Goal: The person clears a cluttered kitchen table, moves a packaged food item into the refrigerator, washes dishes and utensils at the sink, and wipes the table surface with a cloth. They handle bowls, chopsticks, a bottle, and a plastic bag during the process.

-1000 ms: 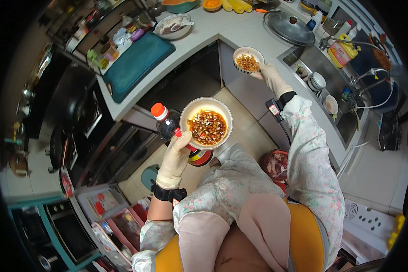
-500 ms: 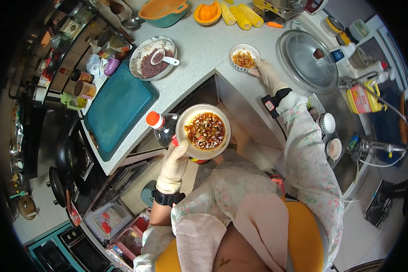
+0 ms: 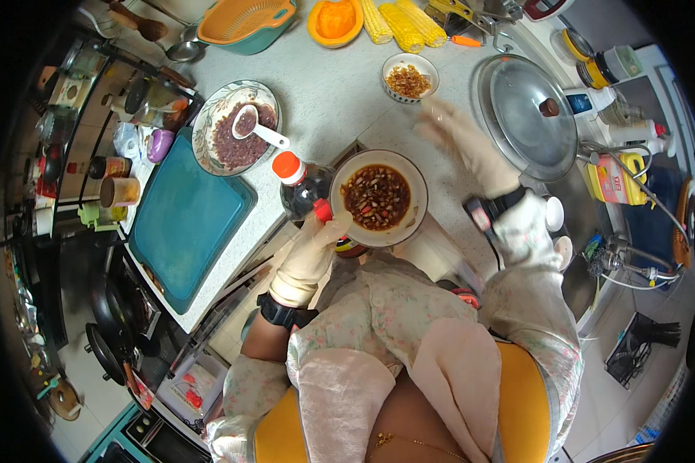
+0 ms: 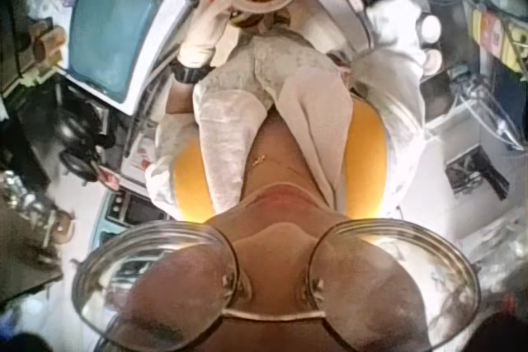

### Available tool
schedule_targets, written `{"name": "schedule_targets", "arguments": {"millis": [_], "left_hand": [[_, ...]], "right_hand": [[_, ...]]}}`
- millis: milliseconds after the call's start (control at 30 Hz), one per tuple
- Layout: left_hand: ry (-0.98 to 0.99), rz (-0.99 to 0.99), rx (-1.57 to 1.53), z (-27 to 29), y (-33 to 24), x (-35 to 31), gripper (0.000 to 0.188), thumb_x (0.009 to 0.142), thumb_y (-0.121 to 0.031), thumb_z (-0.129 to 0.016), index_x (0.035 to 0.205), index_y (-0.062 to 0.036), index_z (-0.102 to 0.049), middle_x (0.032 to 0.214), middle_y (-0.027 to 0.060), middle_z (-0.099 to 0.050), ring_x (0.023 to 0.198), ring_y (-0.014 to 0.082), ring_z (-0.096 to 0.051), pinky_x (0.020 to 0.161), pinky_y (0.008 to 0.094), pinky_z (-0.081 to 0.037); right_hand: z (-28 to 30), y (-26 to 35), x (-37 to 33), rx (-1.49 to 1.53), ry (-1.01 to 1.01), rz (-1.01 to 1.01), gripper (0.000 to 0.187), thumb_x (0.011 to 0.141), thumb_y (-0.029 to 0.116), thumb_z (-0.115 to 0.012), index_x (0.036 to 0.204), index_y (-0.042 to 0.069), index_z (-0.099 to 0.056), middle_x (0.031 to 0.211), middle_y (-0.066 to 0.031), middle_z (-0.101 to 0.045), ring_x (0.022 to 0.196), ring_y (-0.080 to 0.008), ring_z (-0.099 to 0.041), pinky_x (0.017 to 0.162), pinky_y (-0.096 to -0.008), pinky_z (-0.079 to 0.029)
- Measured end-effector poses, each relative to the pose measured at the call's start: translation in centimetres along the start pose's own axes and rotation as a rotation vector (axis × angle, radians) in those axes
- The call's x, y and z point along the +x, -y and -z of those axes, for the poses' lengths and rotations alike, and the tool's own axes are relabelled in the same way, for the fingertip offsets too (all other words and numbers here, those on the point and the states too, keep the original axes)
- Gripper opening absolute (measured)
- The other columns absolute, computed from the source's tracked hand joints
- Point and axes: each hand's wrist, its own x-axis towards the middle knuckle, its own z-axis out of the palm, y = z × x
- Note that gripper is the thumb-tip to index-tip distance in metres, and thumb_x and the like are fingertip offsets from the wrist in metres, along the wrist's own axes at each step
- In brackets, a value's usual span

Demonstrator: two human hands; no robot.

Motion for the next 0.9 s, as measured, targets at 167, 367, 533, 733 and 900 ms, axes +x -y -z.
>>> {"name": "schedule_targets", "arguments": {"millis": [167, 367, 533, 733, 900], "left_hand": [[0.038, 0.023, -0.028, 0.3, -0.8, 2.2, 0.034, 0.089, -0.019, -0.06, 0.118, -0.0021, -0.052, 0.104, 0.0012, -0.056, 0.096, 0.0079, -0.05, 0.086, 0.0262, -0.04], [0.063, 0.057, 0.161, 0.3, -1.1, 3.9, 0.04, 0.093, -0.024, -0.058, 0.124, -0.0009, -0.05, 0.111, 0.0048, -0.058, 0.096, 0.0077, -0.051, 0.088, 0.027, -0.041], [0.246, 0.09, 0.08, 0.0, -2.0, 3.8, 0.067, 0.096, -0.039, -0.05, 0.142, 0.0049, -0.03, 0.137, 0.0155, -0.048, 0.092, 0.0078, -0.059, 0.088, 0.0212, -0.043], [0.213, 0.081, 0.159, 0.6, -2.5, 2.9, 0.071, 0.094, -0.044, -0.053, 0.142, 0.0032, -0.032, 0.138, 0.017, -0.047, 0.089, 0.0059, -0.058, 0.087, 0.0197, -0.043], [0.199, 0.054, 0.23, 1.1, -2.6, 1.9, 0.07, 0.093, -0.045, -0.053, 0.141, 0.0026, -0.036, 0.137, 0.0161, -0.048, 0.089, 0.0058, -0.056, 0.086, 0.0191, -0.041]], "right_hand": [[-3.9, -1.5, -7.0, 0.271, 0.413, -0.119, 0.057, 0.092, 0.022, -0.061, 0.138, -0.001, -0.037, 0.134, -0.0097, -0.048, 0.121, -0.0155, -0.048, 0.102, -0.0313, -0.04], [-4.2, -3.8, -7.1, 0.479, 0.312, -0.092, 0.049, 0.092, 0.016, -0.059, 0.135, 0.001, -0.041, 0.128, -0.0101, -0.054, 0.115, -0.0172, -0.054, 0.098, -0.0343, -0.045], [-0.4, -4.5, -4.7, 0.484, 0.043, -0.051, 0.045, 0.093, 0.02, -0.059, 0.132, 0.003, -0.045, 0.128, -0.0101, -0.055, 0.114, -0.0175, -0.057, 0.094, -0.0323, -0.049], [6.1, -0.9, -0.5, 0.25, -0.21, 0.07, 0.036, 0.089, 0.026, -0.065, 0.117, 0.004, -0.056, 0.11, -0.003, -0.062, 0.097, -0.0106, -0.062, 0.08, -0.0246, -0.056], [7.1, 2.1, 2.8, 0.084, -0.3, 0.111, 0.043, 0.084, 0.031, -0.072, 0.11, 0.001, -0.057, 0.105, -0.007, -0.062, 0.095, -0.0123, -0.063, 0.082, -0.0235, -0.055]]}}
